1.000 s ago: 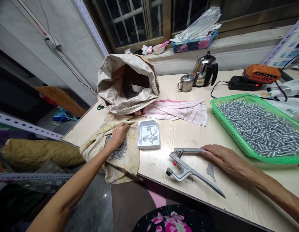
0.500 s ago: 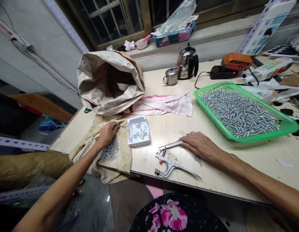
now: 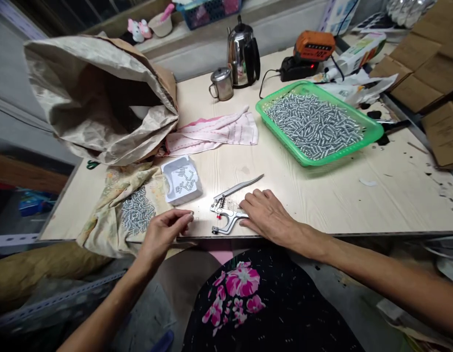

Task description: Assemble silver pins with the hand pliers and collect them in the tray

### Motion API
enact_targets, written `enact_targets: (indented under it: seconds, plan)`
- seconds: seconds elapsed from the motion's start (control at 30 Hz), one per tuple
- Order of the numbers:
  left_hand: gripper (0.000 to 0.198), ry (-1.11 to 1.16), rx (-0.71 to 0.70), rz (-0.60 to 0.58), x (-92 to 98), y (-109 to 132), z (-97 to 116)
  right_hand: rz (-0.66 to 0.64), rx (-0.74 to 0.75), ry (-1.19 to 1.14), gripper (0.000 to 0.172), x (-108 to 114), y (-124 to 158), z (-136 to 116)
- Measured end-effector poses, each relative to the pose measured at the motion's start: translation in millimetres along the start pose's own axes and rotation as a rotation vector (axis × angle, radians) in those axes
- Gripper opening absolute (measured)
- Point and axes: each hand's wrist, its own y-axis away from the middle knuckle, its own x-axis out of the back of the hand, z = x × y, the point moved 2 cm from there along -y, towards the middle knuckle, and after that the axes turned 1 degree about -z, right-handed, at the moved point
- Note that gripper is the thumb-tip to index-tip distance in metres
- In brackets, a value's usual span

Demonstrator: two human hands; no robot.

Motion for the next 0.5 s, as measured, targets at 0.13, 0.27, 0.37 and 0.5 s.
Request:
enact_targets:
  seconds: [0.13, 0.27, 0.37, 0.5]
  plan:
    - [0.036, 0.002, 0.023, -0.03, -34.2, 0, -19, 0.092, 0.011, 0.021, 0.021, -12, 6, -7]
    - [0.032, -0.069, 0.007, -0.045, -44.9, 3, -26, 0.192, 0.044, 0.093, 0.027, -9, 6, -14]
    - [0.028, -0.15, -0.044, -0.034, -46.7, 6, -24, 0.241, 0.069, 0.164, 0.03, -6, 6, -17]
    - [0.025, -0.207, -0.071, -0.031, -48.6, 4, -23, 0.253, 0.062, 0.215, 0.03, -5, 5, -15]
